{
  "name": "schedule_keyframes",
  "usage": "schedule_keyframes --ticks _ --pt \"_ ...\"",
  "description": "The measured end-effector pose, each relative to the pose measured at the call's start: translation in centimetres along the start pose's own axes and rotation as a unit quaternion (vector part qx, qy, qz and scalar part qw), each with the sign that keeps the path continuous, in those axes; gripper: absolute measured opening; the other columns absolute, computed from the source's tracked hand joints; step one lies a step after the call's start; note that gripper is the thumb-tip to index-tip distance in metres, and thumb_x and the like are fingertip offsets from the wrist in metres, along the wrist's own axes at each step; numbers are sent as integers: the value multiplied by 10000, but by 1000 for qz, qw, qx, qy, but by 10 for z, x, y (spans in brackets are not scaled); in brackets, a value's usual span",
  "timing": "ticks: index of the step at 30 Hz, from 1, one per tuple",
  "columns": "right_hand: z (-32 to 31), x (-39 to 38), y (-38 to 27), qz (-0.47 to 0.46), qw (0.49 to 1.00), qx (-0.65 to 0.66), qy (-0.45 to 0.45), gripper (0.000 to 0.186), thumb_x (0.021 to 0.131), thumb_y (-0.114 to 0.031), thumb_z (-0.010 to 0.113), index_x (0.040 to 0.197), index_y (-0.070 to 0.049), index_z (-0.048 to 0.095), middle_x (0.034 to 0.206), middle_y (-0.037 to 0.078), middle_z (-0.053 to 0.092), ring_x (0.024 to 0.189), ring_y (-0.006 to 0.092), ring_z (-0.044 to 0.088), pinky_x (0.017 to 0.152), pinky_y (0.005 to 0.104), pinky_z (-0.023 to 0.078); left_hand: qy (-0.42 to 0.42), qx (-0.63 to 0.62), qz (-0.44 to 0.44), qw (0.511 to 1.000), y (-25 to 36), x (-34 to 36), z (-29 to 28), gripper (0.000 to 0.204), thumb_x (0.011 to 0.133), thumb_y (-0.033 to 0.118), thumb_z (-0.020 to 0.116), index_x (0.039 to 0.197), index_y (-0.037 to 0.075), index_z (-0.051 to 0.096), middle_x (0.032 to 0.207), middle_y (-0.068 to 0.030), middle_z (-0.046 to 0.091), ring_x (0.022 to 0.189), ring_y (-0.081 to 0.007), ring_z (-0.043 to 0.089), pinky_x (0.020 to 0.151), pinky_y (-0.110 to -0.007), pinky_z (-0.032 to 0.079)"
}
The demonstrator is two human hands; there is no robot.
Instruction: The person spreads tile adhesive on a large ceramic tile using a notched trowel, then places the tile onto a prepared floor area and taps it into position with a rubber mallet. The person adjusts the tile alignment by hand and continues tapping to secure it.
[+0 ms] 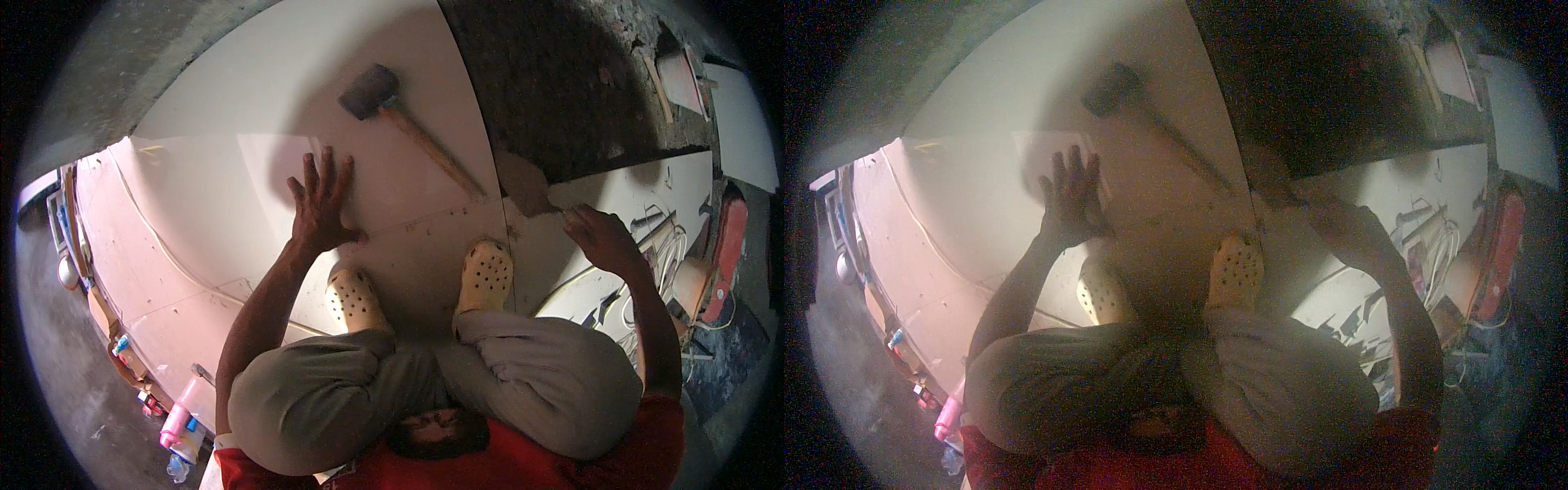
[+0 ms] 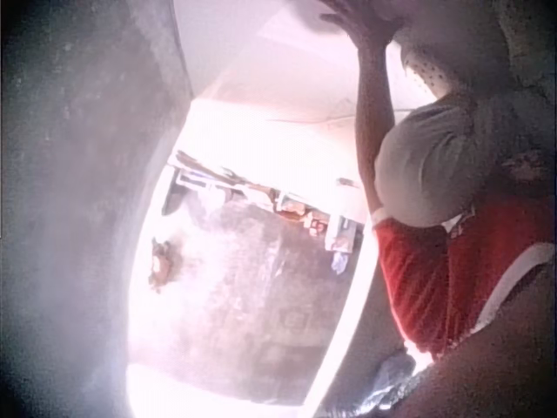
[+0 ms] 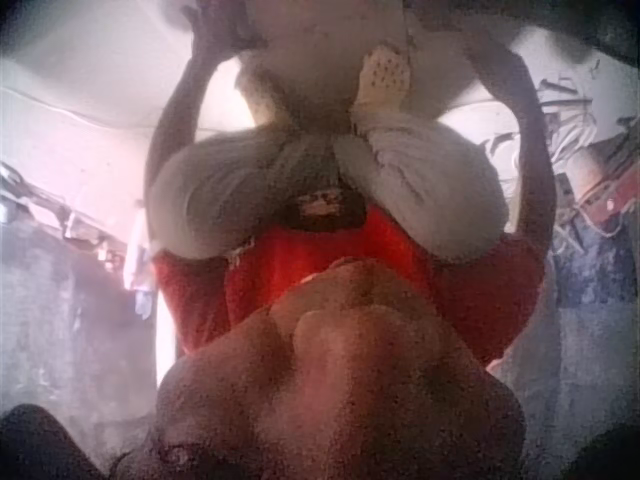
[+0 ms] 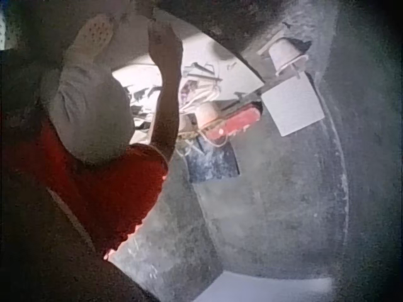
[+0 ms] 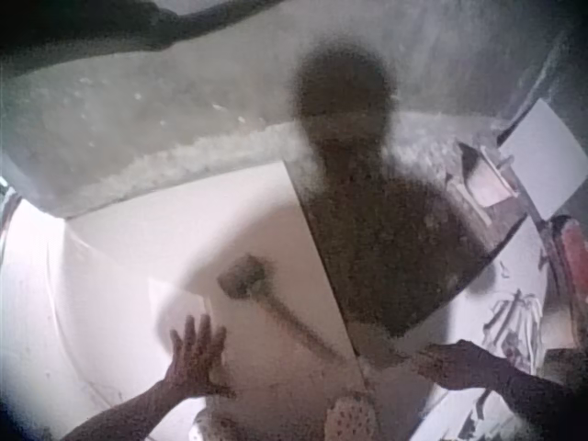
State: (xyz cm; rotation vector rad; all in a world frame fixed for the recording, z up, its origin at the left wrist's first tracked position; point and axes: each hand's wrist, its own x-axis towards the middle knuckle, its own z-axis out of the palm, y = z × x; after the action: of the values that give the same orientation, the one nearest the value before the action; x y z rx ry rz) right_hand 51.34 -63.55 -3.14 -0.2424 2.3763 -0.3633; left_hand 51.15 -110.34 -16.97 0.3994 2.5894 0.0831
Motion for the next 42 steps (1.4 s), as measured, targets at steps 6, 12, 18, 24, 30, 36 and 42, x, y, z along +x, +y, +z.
schedule_keyframes --ticks 6,12,18,24,30,36,42 --pt "-53 52 36 -46 990 -38 128 401 1033 -363 611 1285 -51 629 1141 221 688 899 371 698 800 492 549 8 -1 -4 1000 -5 2 10 1545 448 593 985 1663 170 130 1713 -239 13 1547 -552 -5 1108 -829 208" --pt "-62 246 29 -50 941 -19 333 604 1019 -489 602 1394 -16 581 1264 237 686 1142 421 677 971 482 534 2 4 3 1000 -3 1 1 1516 470 660 935 1657 146 144 1703 -253 39 1538 -562 18 1107 -821 220" --pt "-59 314 25 -24 951 -8 307 647 1004 -548 578 1357 -7 609 1285 232 677 1184 426 652 1002 495 516 -45 -27 -27 998 -3 4 -1 1549 441 553 998 1667 188 126 1717 -227 0 1553 -537 -18 1112 -839 178" --pt "-43 341 46 -53 942 -26 330 606 1008 -499 581 1356 -4 610 1280 238 676 1161 436 653 1000 513 512 46 16 30 998 -7 1 8 1033 818 475 713 1629 71 217 1658 -328 116 1506 -621 90 1068 -834 251" --pt "-54 303 73 130 946 230 186 612 1017 -503 573 1389 -17 589 1317 206 664 1063 397 690 955 498 531 -1 -4 -8 1000 -5 3 6 1542 460 557 999 1668 176 119 1708 -247 13 1547 -550 -3 1101 -840 201" --pt "-76 301 55 -256 772 -353 462 602 1030 -509 572 1430 -59 568 1129 169 713 808 266 687 803 426 548 -8 -14 -16 1000 -1 6 1 1549 445 554 1002 1664 168 128 1708 -248 17 1544 -557 3 1100 -840 205" --pt "-100 349 2 -4 956 156 248 541 1015 -501 611 1335 -64 608 815 94 669 593 185 610 539 366 522 -43 -37 -29 998 0 5 -7 1546 431 521 1012 1661 169 143 1709 -245 19 1545 -556 -1 1103 -840 197"
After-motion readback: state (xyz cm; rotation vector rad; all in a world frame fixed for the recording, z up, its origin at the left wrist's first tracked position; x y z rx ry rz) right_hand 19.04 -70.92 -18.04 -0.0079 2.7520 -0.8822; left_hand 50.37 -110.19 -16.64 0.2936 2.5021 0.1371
